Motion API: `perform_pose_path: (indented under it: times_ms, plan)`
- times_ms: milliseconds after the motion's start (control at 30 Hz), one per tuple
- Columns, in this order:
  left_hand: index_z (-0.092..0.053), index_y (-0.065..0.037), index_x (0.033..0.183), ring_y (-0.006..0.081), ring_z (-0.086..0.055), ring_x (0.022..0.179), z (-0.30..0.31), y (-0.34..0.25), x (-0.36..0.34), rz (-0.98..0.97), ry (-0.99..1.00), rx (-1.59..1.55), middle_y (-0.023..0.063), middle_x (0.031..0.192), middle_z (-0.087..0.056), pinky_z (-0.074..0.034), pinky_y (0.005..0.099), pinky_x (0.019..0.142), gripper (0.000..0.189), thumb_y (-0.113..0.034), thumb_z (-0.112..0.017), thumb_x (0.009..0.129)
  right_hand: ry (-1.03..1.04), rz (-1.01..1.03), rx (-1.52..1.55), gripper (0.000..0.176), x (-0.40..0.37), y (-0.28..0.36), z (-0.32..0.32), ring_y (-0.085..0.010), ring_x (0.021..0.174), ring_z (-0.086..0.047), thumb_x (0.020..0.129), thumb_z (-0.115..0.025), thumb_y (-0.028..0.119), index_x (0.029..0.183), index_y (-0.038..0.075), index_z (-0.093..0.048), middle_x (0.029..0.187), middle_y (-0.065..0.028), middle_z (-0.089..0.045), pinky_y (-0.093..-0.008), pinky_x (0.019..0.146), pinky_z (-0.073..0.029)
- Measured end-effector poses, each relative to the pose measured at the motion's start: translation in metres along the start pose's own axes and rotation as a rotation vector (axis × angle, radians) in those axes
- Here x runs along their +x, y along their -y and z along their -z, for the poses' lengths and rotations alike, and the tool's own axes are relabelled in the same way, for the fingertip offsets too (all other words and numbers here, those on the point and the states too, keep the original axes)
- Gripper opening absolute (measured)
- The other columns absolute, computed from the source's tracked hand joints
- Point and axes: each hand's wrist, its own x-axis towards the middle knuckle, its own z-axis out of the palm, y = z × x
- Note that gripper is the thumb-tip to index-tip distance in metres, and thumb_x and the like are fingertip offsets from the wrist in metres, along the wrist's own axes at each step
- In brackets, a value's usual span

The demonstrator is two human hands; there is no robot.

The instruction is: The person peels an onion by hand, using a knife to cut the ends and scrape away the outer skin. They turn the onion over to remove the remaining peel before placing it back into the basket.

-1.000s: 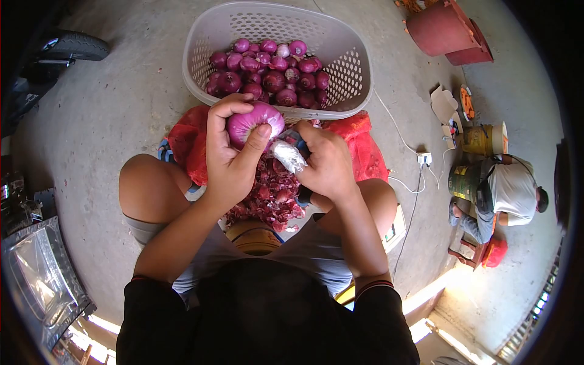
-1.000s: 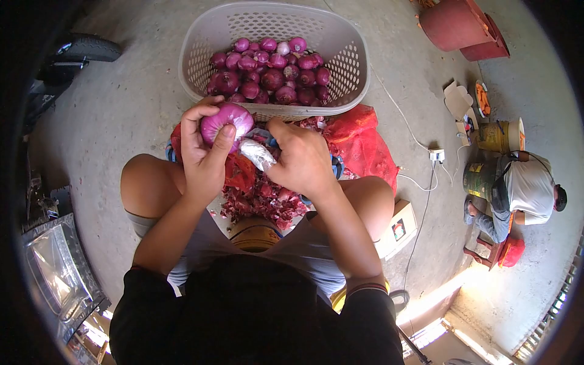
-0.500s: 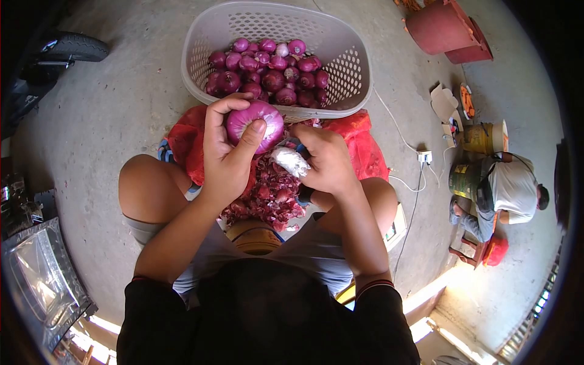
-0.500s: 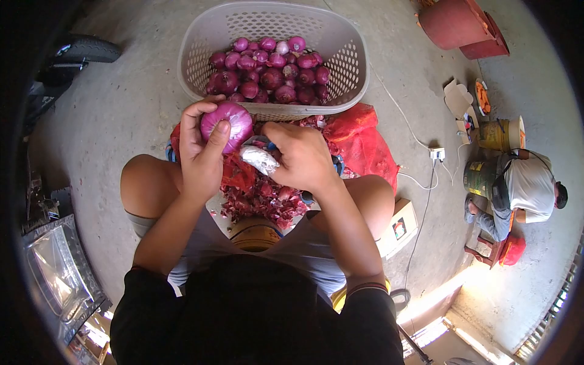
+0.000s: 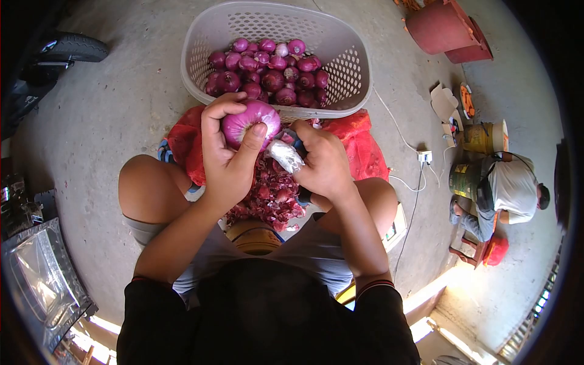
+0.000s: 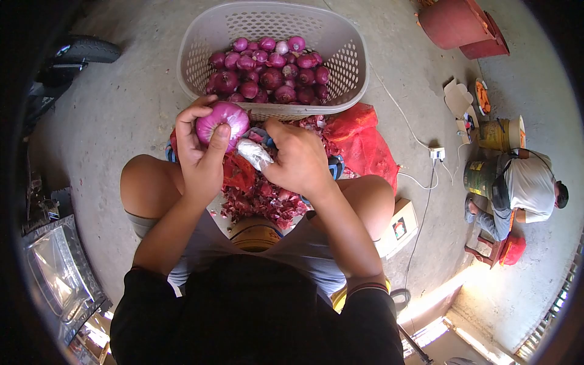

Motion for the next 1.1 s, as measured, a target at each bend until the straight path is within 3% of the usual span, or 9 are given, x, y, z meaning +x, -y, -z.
perform_pose_path:
  times_ms: [167,533,867,1100]
  plan:
    - [-0.043,-0.003,0.112,0.0193,-0.044,0.113,-0.001,0.0,0.001,-0.034,0.005,0.03,0.0156,0.123,-0.043,-0.036,0.0323,0.097,0.033,-0.007,-0.063,0.086,0.003,0.043,0.034,0.026,0.0,-0.003,-0.004,-0.0376,0.065,-0.058,0.067,-0.067,0.021,0.079,0.003,-0.053,0.064,-0.0167,-0.056,-0.0443,0.056,-0.046]
    - [-0.044,-0.004,0.113,0.0139,-0.049,0.105,-0.002,-0.002,0.001,0.248,-0.041,-0.3,0.0108,0.121,-0.046,-0.042,0.0284,0.091,0.029,-0.008,-0.06,0.089,0.096,0.228,-0.015,0.028,0.002,-0.01,0.008,-0.0347,0.065,-0.058,0.06,-0.068,0.017,0.08,0.004,-0.054,0.069,-0.0131,-0.056,-0.0434,0.056,-0.045]
    - [-0.045,-0.006,0.113,0.0095,-0.052,0.096,-0.002,-0.007,0.003,0.435,-0.041,-0.435,0.0042,0.106,-0.053,-0.044,0.025,0.085,0.026,-0.009,-0.059,0.091,-0.007,0.052,0.048,0.036,0.001,-0.011,0.009,-0.0355,0.068,-0.061,0.064,-0.073,0.026,0.087,0.003,-0.057,0.073,-0.0159,-0.059,-0.0421,0.057,-0.047]
    - [-0.044,-0.005,0.113,0.0092,-0.051,0.097,-0.004,-0.005,0.0,0.343,-0.014,-0.362,0.0051,0.109,-0.05,-0.044,0.0246,0.085,0.027,-0.007,-0.058,0.09,-0.008,0.125,-0.045,0.032,0.003,-0.01,0.007,-0.0345,0.067,-0.061,0.065,-0.071,0.026,0.086,0.005,-0.058,0.074,-0.0146,-0.06,-0.0422,0.057,-0.047]
